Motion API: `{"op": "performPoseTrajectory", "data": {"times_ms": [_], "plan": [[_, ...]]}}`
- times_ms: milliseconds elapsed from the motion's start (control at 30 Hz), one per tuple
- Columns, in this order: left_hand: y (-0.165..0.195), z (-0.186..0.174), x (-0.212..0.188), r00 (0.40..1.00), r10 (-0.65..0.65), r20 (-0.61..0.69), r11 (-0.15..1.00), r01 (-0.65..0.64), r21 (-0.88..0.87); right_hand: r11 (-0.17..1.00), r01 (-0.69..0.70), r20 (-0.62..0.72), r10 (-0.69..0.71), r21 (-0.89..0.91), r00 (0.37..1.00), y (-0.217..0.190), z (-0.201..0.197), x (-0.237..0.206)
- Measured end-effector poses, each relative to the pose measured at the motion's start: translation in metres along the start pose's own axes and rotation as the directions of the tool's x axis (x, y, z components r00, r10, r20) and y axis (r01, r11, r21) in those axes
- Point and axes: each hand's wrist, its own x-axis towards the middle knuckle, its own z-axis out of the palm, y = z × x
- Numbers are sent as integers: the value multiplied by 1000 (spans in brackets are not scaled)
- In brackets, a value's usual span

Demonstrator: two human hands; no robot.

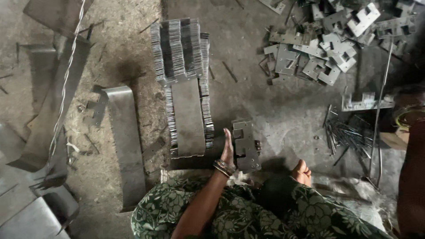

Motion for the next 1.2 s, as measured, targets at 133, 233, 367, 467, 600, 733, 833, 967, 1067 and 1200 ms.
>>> {"op": "performPoseTrajectory", "data": {"times_ms": [133, 233, 367, 467, 600, 733, 833, 967, 1067, 1200], "plan": [[-8, 1, 0, 998, 6, 69, 1000, -7, 9, 995, 42, -154, -55, -90, 987, 10, -26, 14], [-13, -4, 1, 990, -84, 115, 995, 78, 55, 987, 129, -217, -148, -99, 965, -1, -47, 17], [-17, -9, 3, 960, -71, 269, 981, 18, 193, 956, 283, -123, -273, 75, 954, -59, -62, 6], [-16, -5, 6, 962, -26, 272, 960, -52, 276, 845, -4, 322, -199, 534, 926, -124, -59, -8], [-9, 1, 5, 933, -10, 359, 947, -106, 302, 200, -815, 331, -943, 544, -10, -213, 6, -52], [-6, 6, -1, 976, -164, -145, 917, 205, 342, 365, -648, 627, -745, 668, 227, -237, 76, -111], [-3, 13, 0, 939, 166, 302, 719, -325, 614, 295, -529, 523, -775, 796, 355, -234, 87, -124], [16, 44, 9, 900, 286, 329, 575, -436, 692, 750, 175, 469, -558, 637, 684, -208, 74, -145], [33, 84, 20, 828, 182, 531, -142, -512, 847, 724, 655, 185, -689, 216, 700, -183, 74, -182], [27, 145, 35, 953, -51, 298, -706, -246, 664, 744, 550, 153, -637, 381, 756, -163, 94, -216]]}}
